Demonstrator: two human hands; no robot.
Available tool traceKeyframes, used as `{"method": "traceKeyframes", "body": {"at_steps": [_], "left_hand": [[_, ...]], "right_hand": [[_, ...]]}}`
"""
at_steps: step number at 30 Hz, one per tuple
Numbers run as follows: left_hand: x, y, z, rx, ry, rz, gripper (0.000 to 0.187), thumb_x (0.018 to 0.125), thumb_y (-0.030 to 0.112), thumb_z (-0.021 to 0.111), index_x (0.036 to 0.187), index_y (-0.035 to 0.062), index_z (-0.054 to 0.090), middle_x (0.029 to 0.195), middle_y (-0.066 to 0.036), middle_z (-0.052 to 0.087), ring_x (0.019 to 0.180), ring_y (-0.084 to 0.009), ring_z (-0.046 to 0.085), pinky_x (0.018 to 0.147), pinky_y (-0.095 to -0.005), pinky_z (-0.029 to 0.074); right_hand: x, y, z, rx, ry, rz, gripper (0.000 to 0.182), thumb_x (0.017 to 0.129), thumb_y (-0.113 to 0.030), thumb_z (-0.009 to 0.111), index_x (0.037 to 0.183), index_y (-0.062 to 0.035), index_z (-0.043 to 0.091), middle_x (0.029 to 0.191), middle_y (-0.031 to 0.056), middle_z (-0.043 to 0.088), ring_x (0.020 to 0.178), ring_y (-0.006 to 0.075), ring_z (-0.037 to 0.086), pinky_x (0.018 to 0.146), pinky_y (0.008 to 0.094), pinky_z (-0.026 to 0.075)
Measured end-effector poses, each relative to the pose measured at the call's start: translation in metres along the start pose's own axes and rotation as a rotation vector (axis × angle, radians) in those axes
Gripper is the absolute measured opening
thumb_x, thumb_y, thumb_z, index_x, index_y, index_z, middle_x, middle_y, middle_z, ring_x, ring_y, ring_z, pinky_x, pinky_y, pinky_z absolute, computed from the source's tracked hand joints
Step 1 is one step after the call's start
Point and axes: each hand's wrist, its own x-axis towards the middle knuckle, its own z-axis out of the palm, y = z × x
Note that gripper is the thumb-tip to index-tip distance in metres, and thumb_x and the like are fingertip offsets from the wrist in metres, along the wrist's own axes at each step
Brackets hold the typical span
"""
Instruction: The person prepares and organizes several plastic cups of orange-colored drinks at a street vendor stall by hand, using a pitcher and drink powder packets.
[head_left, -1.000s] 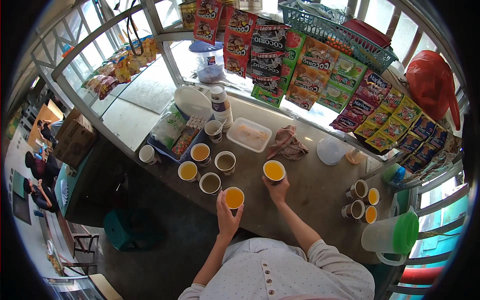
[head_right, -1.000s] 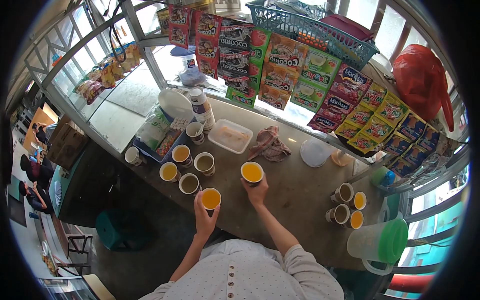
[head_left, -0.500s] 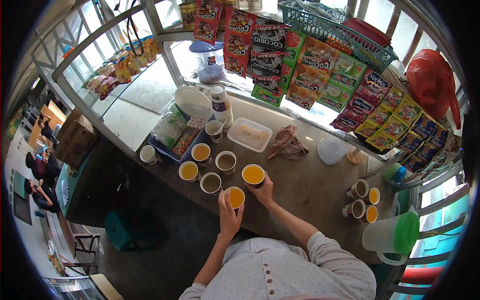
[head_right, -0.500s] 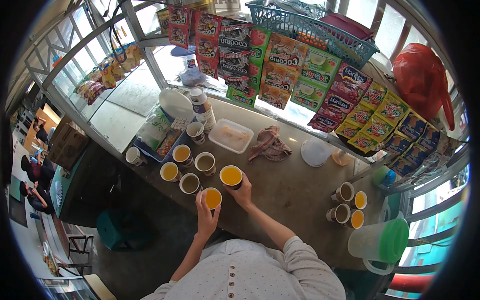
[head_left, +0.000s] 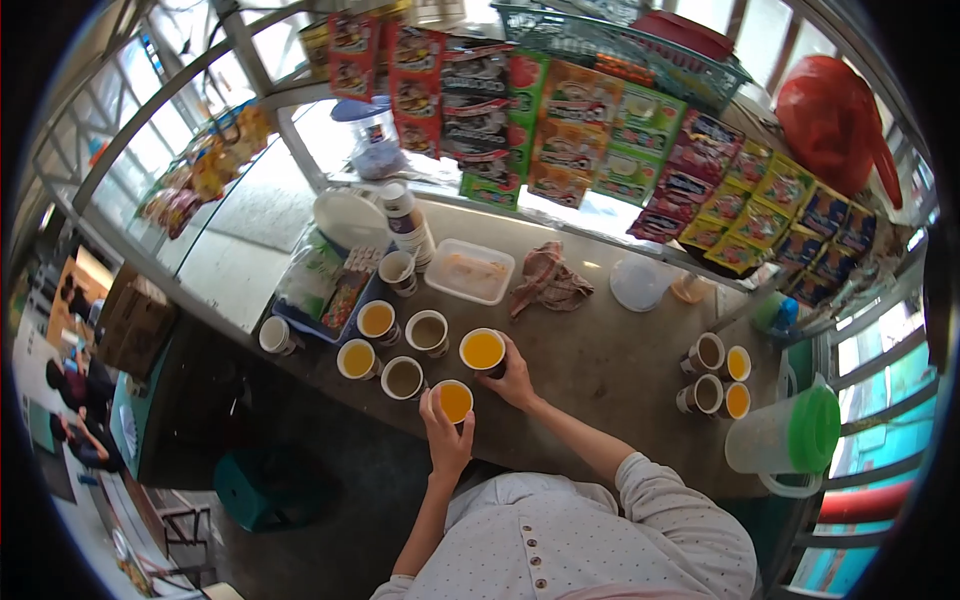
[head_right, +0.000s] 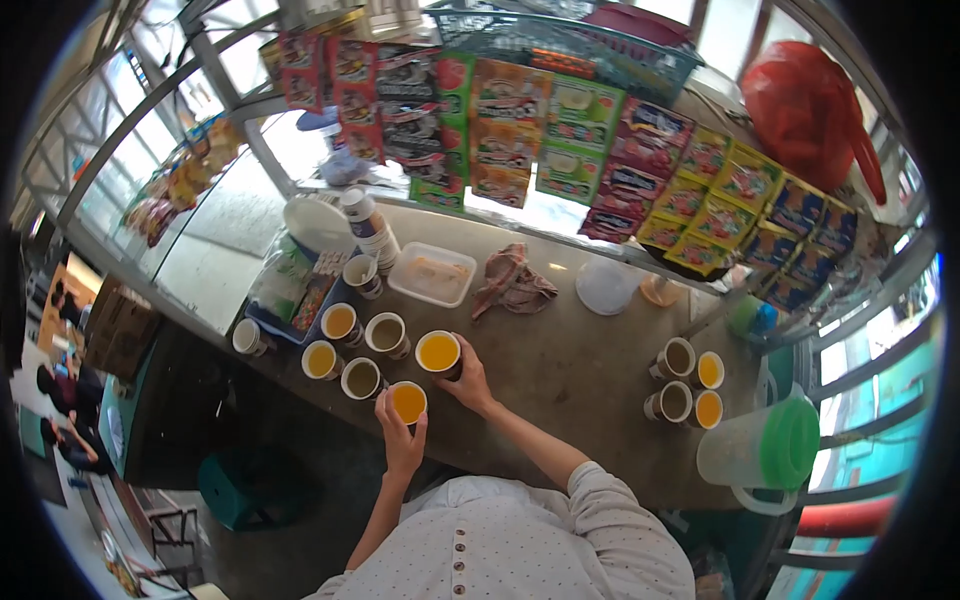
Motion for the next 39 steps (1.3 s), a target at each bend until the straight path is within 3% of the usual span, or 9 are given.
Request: {"method": "traceKeyframes", "body": {"at_steps": [3, 6, 12, 20, 23, 26, 29, 33, 39], "left_hand": [[0.006, 0.001, -0.003, -0.010, -0.023, 0.002, 0.072, 0.084, 0.028, 0.064, 0.140, 0.0047, 0.024, 0.136, -0.025, 0.028, 0.126, -0.0409, 0.035, 0.104, -0.0458, 0.032], [0.015, 0.007, -0.007, -0.009, -0.061, 0.002, 0.077, 0.081, 0.025, 0.069, 0.141, 0.0071, 0.025, 0.134, -0.023, 0.033, 0.125, -0.0388, 0.037, 0.103, -0.0461, 0.032], [0.031, 0.013, -0.009, 0.137, -0.077, 0.062, 0.076, 0.073, 0.026, 0.074, 0.136, 0.0071, 0.036, 0.119, -0.019, 0.049, 0.112, -0.0359, 0.047, 0.095, -0.0460, 0.038], [0.047, 0.019, -0.003, 0.244, -0.147, 0.077, 0.072, 0.073, 0.023, 0.073, 0.136, 0.0122, 0.038, 0.108, -0.009, 0.058, 0.104, -0.0281, 0.053, 0.092, -0.0452, 0.039], [0.050, 0.017, 0.000, 0.255, -0.167, 0.058, 0.068, 0.074, 0.023, 0.072, 0.133, 0.0124, 0.040, 0.107, -0.007, 0.058, 0.105, -0.0268, 0.053, 0.094, -0.0449, 0.037], [0.048, 0.016, -0.001, 0.266, -0.168, 0.061, 0.066, 0.073, 0.024, 0.072, 0.131, 0.0126, 0.042, 0.108, -0.007, 0.057, 0.106, -0.0265, 0.052, 0.095, -0.0448, 0.036], [0.046, 0.015, -0.002, 0.270, -0.136, 0.086, 0.065, 0.073, 0.025, 0.072, 0.130, 0.0125, 0.042, 0.112, -0.009, 0.055, 0.109, -0.0268, 0.051, 0.095, -0.0448, 0.036], [0.040, 0.017, -0.006, 0.271, -0.118, 0.088, 0.067, 0.072, 0.025, 0.073, 0.130, 0.0122, 0.041, 0.119, -0.011, 0.050, 0.114, -0.0281, 0.048, 0.094, -0.0442, 0.038], [0.030, 0.012, -0.012, 0.134, -0.083, 0.067, 0.074, 0.072, 0.021, 0.075, 0.134, 0.0090, 0.037, 0.125, -0.017, 0.045, 0.118, -0.0338, 0.044, 0.101, -0.0453, 0.035]], "right_hand": [[-0.023, -0.009, -0.018, 0.036, 0.082, 0.141, 0.078, 0.068, -0.009, 0.076, 0.136, -0.0081, 0.038, 0.129, 0.0147, 0.050, 0.123, 0.0270, 0.048, 0.098, 0.0410, 0.043], [-0.062, -0.012, -0.055, 0.031, 0.262, 0.277, 0.073, 0.070, -0.005, 0.072, 0.135, -0.0090, 0.040, 0.129, 0.0131, 0.050, 0.122, 0.0261, 0.049, 0.099, 0.0422, 0.044], [-0.153, 0.009, -0.144, -0.086, 0.797, 0.390, 0.057, 0.072, 0.003, 0.065, 0.124, -0.0083, 0.047, 0.114, 0.0093, 0.052, 0.108, 0.0215, 0.053, 0.084, 0.0338, 0.051], [-0.174, 0.018, -0.220, -0.441, 1.295, 0.455, 0.072, 0.071, -0.010, 0.076, 0.132, -0.0095, 0.036, 0.124, 0.0127, 0.042, 0.116, 0.0255, 0.044, 0.090, 0.0416, 0.045], [-0.169, 0.046, -0.240, -0.408, 1.356, 0.376, 0.079, 0.072, -0.016, 0.079, 0.135, -0.0060, 0.031, 0.128, 0.0147, 0.041, 0.118, 0.0280, 0.044, 0.093, 0.0422, 0.044], [-0.158, 0.059, -0.256, -0.392, 1.380, 0.161, 0.078, 0.072, -0.020, 0.081, 0.132, -0.0002, 0.035, 0.129, 0.0160, 0.044, 0.117, 0.0281, 0.047, 0.096, 0.0410, 0.042], [-0.146, 0.043, -0.262, -0.548, 1.367, 0.173, 0.074, 0.072, -0.022, 0.081, 0.128, 0.0034, 0.039, 0.126, 0.0165, 0.049, 0.112, 0.0263, 0.052, 0.096, 0.0389, 0.042], [-0.138, 0.037, -0.265, -0.532, 1.392, 0.221, 0.070, 0.072, -0.023, 0.082, 0.125, 0.0039, 0.045, 0.120, 0.0155, 0.055, 0.107, 0.0236, 0.056, 0.091, 0.0371, 0.045], [-0.143, 0.029, -0.245, -0.508, 1.223, 0.170, 0.065, 0.072, -0.023, 0.081, 0.122, 0.0026, 0.049, 0.114, 0.0128, 0.060, 0.103, 0.0229, 0.059, 0.089, 0.0360, 0.046]]}}
